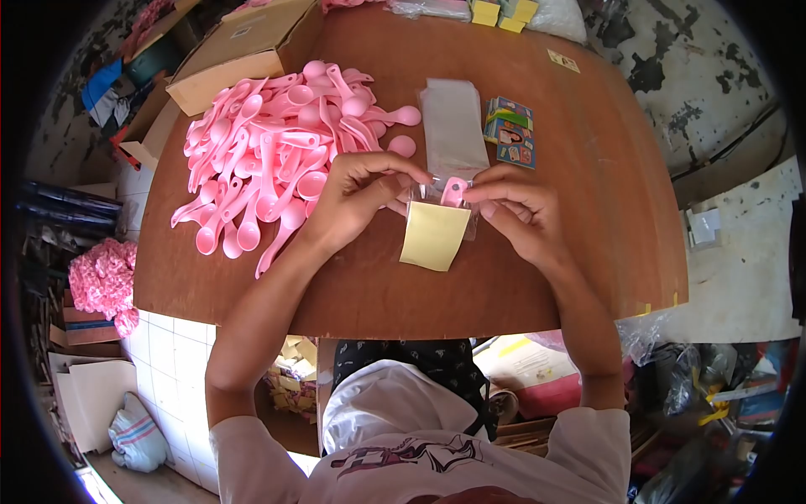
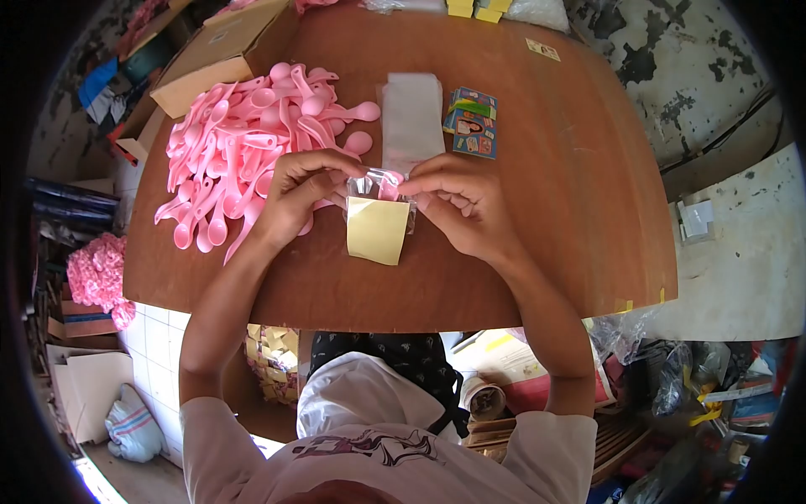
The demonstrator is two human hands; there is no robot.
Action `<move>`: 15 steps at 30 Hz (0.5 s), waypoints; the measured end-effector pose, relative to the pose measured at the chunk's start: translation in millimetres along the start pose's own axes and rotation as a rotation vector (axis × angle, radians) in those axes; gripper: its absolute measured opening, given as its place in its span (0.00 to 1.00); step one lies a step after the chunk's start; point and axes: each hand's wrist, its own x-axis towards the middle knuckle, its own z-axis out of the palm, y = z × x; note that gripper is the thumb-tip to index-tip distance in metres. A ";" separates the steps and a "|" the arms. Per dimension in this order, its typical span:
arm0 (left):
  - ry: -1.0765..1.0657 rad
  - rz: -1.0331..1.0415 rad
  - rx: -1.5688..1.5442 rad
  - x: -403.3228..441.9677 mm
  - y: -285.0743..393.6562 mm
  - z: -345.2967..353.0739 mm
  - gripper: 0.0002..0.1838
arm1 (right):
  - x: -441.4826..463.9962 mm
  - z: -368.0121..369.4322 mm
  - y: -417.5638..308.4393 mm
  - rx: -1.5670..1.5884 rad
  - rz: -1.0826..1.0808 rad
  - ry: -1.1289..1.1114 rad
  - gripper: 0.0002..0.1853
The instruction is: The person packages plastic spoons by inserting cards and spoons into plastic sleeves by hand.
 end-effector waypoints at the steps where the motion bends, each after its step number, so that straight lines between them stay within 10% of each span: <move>1: 0.018 0.007 0.045 0.0 -0.5 1.7 0.07 | 0.1 2.7 -0.4 0.000 0.001 0.000 0.11; 15: 0.043 0.034 0.288 -34.8 60.3 16.2 0.25 | 7.6 2.2 -17.5 0.273 0.077 0.166 0.23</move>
